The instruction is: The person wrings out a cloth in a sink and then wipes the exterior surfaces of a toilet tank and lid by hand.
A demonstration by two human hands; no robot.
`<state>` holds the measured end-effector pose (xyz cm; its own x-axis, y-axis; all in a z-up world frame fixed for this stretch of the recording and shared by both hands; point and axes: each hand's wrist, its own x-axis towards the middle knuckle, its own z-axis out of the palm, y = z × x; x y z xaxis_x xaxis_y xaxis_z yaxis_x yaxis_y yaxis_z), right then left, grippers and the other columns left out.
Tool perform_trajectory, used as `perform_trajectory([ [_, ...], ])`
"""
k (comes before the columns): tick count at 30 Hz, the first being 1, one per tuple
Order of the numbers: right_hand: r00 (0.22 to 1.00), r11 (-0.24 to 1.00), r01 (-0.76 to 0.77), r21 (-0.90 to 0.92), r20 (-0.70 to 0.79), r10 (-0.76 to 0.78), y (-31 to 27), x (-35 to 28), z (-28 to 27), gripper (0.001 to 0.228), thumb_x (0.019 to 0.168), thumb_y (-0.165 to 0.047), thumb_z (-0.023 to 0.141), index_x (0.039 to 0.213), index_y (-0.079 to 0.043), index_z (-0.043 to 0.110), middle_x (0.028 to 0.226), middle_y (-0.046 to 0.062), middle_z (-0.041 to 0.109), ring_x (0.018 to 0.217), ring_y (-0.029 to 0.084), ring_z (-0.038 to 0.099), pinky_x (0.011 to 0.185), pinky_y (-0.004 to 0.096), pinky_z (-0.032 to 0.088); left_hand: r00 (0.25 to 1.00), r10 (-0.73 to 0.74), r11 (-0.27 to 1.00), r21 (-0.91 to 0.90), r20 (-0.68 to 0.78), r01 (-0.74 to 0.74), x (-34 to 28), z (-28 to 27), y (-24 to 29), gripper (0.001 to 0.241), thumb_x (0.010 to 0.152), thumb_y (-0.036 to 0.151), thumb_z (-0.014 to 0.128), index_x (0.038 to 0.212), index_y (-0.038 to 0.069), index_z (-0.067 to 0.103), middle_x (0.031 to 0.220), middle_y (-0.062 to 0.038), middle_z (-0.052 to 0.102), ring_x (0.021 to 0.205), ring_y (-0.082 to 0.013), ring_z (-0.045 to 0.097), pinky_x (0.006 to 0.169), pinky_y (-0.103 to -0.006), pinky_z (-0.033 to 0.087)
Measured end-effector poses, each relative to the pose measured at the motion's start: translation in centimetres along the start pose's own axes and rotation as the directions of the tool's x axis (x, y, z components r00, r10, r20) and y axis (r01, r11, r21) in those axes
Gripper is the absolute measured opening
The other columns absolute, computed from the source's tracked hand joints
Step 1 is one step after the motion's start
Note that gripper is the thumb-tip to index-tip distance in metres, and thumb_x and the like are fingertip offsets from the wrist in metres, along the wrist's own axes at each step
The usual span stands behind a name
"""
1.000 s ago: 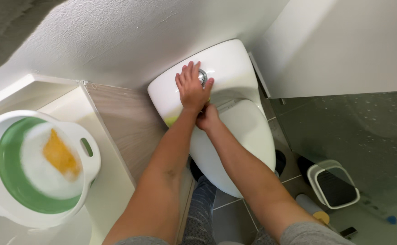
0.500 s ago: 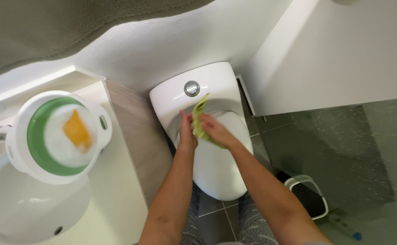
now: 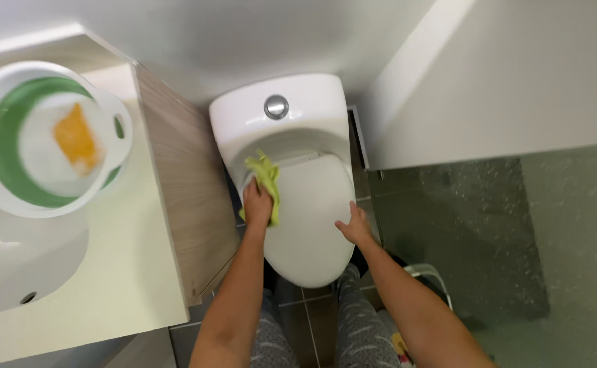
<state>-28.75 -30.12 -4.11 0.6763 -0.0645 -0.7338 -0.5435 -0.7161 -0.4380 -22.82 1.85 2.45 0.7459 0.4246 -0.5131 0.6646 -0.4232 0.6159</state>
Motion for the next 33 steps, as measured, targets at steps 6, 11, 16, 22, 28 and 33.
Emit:
perform_trajectory([
  [6, 0.972, 0.965, -0.232, 0.119, 0.06, 0.226, -2.1, -4.0, 5.9, 0.145, 0.069, -0.064, 0.088, 0.168, -0.02, -0.008, 0.171, 0.024, -0.014, 0.157, 0.048, -0.006, 0.126, 0.063, -0.004, 0.914, 0.4, 0.759, 0.535, 0.065, -0.37, 4.5, 4.3, -4.0, 0.084, 0.084, 0.054, 0.076, 0.153, 0.015, 0.049, 0.161, -0.018, 0.037, 0.143, -0.0473, 0.04, 0.118, -0.0576, 0.036],
  [11, 0.948, 0.933, -0.31, 0.184, -0.022, 0.319, -3.8, -3.5, 8.5, 0.141, 0.077, -0.043, 0.09, 0.165, -0.026, -0.019, 0.168, 0.017, -0.03, 0.152, 0.052, -0.019, 0.118, 0.076, -0.003, 0.805, 0.505, 0.522, 0.632, 0.312, -0.573, 9.0, 5.2, -5.6, 0.095, 0.078, 0.074, 0.066, 0.154, 0.023, 0.041, 0.154, -0.007, 0.044, 0.146, -0.0354, 0.036, 0.119, -0.0594, 0.032],
  [16, 0.944, 0.94, -0.309, 0.143, -0.077, 0.322, -3.2, -2.3, 9.2, 0.142, 0.076, -0.045, 0.089, 0.164, -0.025, -0.02, 0.167, 0.016, -0.032, 0.151, 0.052, -0.022, 0.117, 0.076, 0.0, 0.655, 0.755, 0.456, 0.711, 0.007, -0.534, 9.3, 11.4, -0.6, 0.082, 0.07, 0.084, 0.065, 0.106, 0.009, 0.063, 0.096, -0.017, 0.064, 0.094, -0.0415, 0.064, 0.098, -0.0668, 0.039],
  [22, 0.941, 0.924, -0.324, 0.203, -0.031, 0.337, -3.0, -2.2, 9.4, 0.142, 0.078, -0.044, 0.089, 0.163, -0.027, -0.023, 0.166, 0.012, -0.036, 0.15, 0.049, -0.027, 0.116, 0.076, -0.007, 0.617, 0.779, 0.419, 0.637, 0.114, -0.647, 9.7, 23.4, 4.5, 0.071, 0.078, 0.077, 0.061, 0.105, 0.011, 0.066, 0.099, -0.015, 0.065, 0.096, -0.0381, 0.065, 0.091, -0.0603, 0.045],
  [28, 0.947, 0.932, -0.306, 0.192, -0.04, 0.319, -3.4, -2.7, 9.3, 0.14, 0.077, -0.042, 0.09, 0.165, -0.025, -0.018, 0.167, 0.013, -0.033, 0.151, 0.049, -0.026, 0.117, 0.076, -0.005, 0.516, 0.845, 0.35, 0.582, 0.143, -0.734, 10.3, 18.2, 2.6, 0.069, 0.082, 0.075, 0.058, 0.112, 0.014, 0.067, 0.1, -0.01, 0.066, 0.092, -0.0314, 0.067, 0.085, -0.0534, 0.05],
  [33, 0.95, 0.931, -0.301, 0.206, -0.023, 0.312, -3.6, -3.2, 8.8, 0.14, 0.078, -0.041, 0.09, 0.165, -0.024, -0.019, 0.167, 0.013, -0.035, 0.15, 0.05, -0.027, 0.114, 0.077, -0.008, 0.615, 0.788, 0.454, 0.654, 0.022, -0.604, 9.3, 15.9, 0.8, 0.069, 0.08, 0.077, 0.061, 0.106, 0.014, 0.068, 0.098, -0.012, 0.066, 0.09, -0.0357, 0.067, 0.084, -0.0561, 0.05],
])
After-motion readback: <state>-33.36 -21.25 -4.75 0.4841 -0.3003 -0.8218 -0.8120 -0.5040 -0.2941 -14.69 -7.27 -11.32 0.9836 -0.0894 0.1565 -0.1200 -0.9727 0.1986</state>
